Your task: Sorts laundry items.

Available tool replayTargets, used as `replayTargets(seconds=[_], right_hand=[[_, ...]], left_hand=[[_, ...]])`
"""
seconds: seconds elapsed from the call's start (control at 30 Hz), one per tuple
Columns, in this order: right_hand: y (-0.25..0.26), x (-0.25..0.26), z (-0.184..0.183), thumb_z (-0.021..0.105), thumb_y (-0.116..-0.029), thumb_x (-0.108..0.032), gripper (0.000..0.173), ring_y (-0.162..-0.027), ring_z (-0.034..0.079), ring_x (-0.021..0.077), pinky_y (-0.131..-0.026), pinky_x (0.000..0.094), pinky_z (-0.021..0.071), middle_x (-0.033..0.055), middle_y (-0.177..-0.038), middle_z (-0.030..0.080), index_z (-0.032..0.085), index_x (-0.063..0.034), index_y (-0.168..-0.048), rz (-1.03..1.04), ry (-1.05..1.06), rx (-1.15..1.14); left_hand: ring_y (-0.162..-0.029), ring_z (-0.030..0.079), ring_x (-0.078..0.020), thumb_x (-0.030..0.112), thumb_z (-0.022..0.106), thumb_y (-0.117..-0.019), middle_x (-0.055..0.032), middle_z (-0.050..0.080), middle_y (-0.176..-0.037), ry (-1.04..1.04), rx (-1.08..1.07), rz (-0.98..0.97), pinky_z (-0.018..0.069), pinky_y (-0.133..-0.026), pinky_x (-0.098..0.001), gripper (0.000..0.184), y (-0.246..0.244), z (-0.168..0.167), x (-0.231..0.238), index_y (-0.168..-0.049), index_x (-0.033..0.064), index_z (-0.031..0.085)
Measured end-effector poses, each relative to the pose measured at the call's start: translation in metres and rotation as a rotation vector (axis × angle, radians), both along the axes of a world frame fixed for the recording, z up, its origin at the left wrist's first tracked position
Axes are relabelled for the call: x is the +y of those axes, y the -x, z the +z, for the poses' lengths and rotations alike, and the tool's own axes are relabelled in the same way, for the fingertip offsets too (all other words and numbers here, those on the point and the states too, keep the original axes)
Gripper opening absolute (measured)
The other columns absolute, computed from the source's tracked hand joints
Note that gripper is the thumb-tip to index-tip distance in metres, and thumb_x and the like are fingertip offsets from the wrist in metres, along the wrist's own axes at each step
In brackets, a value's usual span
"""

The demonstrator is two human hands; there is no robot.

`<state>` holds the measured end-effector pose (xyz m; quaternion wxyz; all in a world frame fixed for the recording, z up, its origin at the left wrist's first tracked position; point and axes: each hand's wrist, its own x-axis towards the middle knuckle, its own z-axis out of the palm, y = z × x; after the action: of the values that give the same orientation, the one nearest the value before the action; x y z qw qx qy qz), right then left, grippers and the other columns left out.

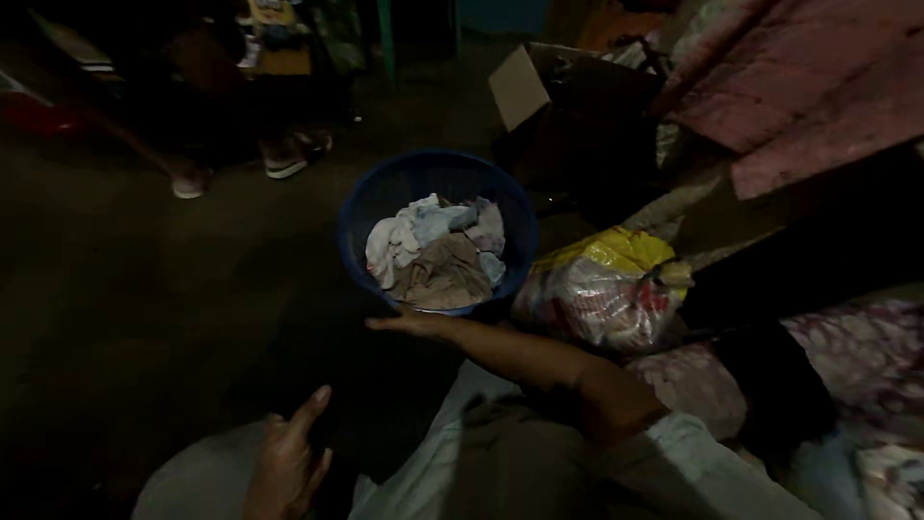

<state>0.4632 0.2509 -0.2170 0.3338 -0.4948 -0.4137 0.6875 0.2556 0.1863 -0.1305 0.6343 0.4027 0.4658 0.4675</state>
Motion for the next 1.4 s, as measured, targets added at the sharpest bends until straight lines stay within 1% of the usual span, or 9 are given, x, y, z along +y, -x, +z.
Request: replayTargets(seconds=[0.17, 0.4, 0.8, 0.93, 1.07, 1.2, 1.27, 1.3, 1.4], right_hand=[[-0.018, -0.003, 0.0, 0.041, -0.1094, -0.045, 0.061, -0.149, 0.037, 0.0226, -0.122, 0.0454, 0.0295, 0.0154, -0.162, 0.038, 0.038, -0.0056, -0.157, 0.132, 0.123, 0.091], [-0.026, -0.006, 0.014, 0.072, -0.0959, -0.02, 0.051, -0.114, 0.063, 0.0189, -0.102, 0.0386, 0.0505, 0.0179, -0.128, 0.063, 0.054, 0.0029, -0.138, -0.031, 0.129, 0.113], [-0.12, -0.058, 0.145, 0.071, -0.0936, -0.005, 0.036, -0.095, 0.068, 0.0145, -0.089, 0.034, 0.0569, 0.0164, -0.107, 0.069, 0.059, 0.0071, -0.125, -0.379, -0.242, 0.012], [-0.169, -0.094, 0.187, 0.067, -0.0945, -0.001, 0.037, -0.097, 0.068, 0.0139, -0.089, 0.0329, 0.0575, 0.016, -0.11, 0.068, 0.055, 0.0081, -0.129, -0.537, -0.359, -0.018], [-0.204, -0.139, 0.213, 0.067, -0.093, -0.001, 0.037, -0.093, 0.068, 0.0111, -0.086, 0.0299, 0.0589, 0.0128, -0.106, 0.069, 0.056, 0.007, -0.127, -0.689, -0.426, -0.102], [-0.225, -0.174, 0.215, 0.069, -0.0916, -0.001, 0.037, -0.091, 0.069, 0.0103, -0.085, 0.0293, 0.0594, 0.0112, -0.104, 0.07, 0.058, 0.0043, -0.126, -0.819, -0.402, -0.199], [-0.233, -0.184, 0.21, 0.072, -0.0901, -0.003, 0.038, -0.091, 0.069, 0.0119, -0.085, 0.0311, 0.0596, 0.0123, -0.105, 0.07, 0.059, 0.0038, -0.126, -0.868, -0.354, -0.266], [-0.236, -0.186, 0.205, 0.074, -0.0887, -0.003, 0.039, -0.091, 0.069, 0.0129, -0.084, 0.0321, 0.0596, 0.0129, -0.105, 0.07, 0.06, 0.0036, -0.125, -0.888, -0.334, -0.308], [-0.239, -0.188, 0.195, 0.078, -0.086, -0.005, 0.046, -0.095, 0.069, 0.0149, -0.088, 0.0344, 0.0586, 0.0143, -0.109, 0.07, 0.06, 0.0024, -0.128, -0.932, -0.245, -0.455]], left_hand=[[-0.083, 0.071, 0.0007, 0.002, 0.05, -0.0965, 0.013, 0.073, -0.09, -0.051, 0.116, 0.011, 0.0619, -0.075, -0.0202, 0.021, -0.014, 0.018, 0.003, -0.115, 0.0119, 0.053], [-0.085, 0.068, 0.0044, 0.006, 0.049, -0.0992, 0.0145, 0.069, -0.092, 0.023, 0.246, 0.136, 0.0598, -0.077, -0.0183, 0.021, 0.004, 0.0, -0.007, -0.12, 0.0098, 0.05], [-0.097, 0.061, 0.0066, -0.002, 0.046, -0.0993, 0.0084, 0.06, -0.105, -0.163, 0.248, -0.2, 0.0517, -0.092, -0.0165, 0.033, -0.06, 0.07, 0.001, -0.13, -0.0081, 0.036], [-0.111, 0.068, -0.009, 0.014, 0.068, -0.0955, 0.0075, 0.07, -0.118, -0.464, 0.024, -0.49, 0.0558, -0.099, -0.0306, 0.043, -0.083, 0.065, 0.02, -0.132, 0.0048, 0.047], [-0.119, 0.065, -0.0148, 0.018, 0.072, -0.0958, 0.0021, 0.067, -0.129, -0.546, -0.109, -0.747, 0.0535, -0.103, -0.037, 0.055, -0.11, 0.062, 0.036, -0.142, 0.0075, 0.044], [-0.101, 0.068, -0.0005, 0.02, 0.077, -0.0906, 0.0216, 0.066, -0.118, -0.33, -0.064, -0.951, 0.0601, -0.088, -0.0258, 0.069, -0.131, 0.07, 0.032, -0.144, 0.0262, 0.033], [-0.113, 0.067, -0.0097, 0.015, 0.068, -0.0968, 0.0051, 0.054, -0.142, -0.325, 0.082, -1.035, 0.0606, -0.095, -0.0349, 0.084, -0.132, 0.051, 0.042, -0.157, 0.0081, 0.01], [-0.115, 0.065, -0.0098, 0.015, 0.063, -0.0997, -0.0059, 0.049, -0.149, -0.384, 0.233, -1.017, 0.0586, -0.095, -0.0321, 0.078, -0.129, 0.035, 0.049, -0.156, -0.0028, 0.012], [-0.121, 0.06, -0.032, 0.018, 0.055, -0.103, -0.0326, 0.054, -0.138, -0.583, 0.796, -0.976, 0.0492, -0.104, -0.0453, 0.049, -0.106, -0.017, 0.071, -0.141, -0.0117, 0.047]])
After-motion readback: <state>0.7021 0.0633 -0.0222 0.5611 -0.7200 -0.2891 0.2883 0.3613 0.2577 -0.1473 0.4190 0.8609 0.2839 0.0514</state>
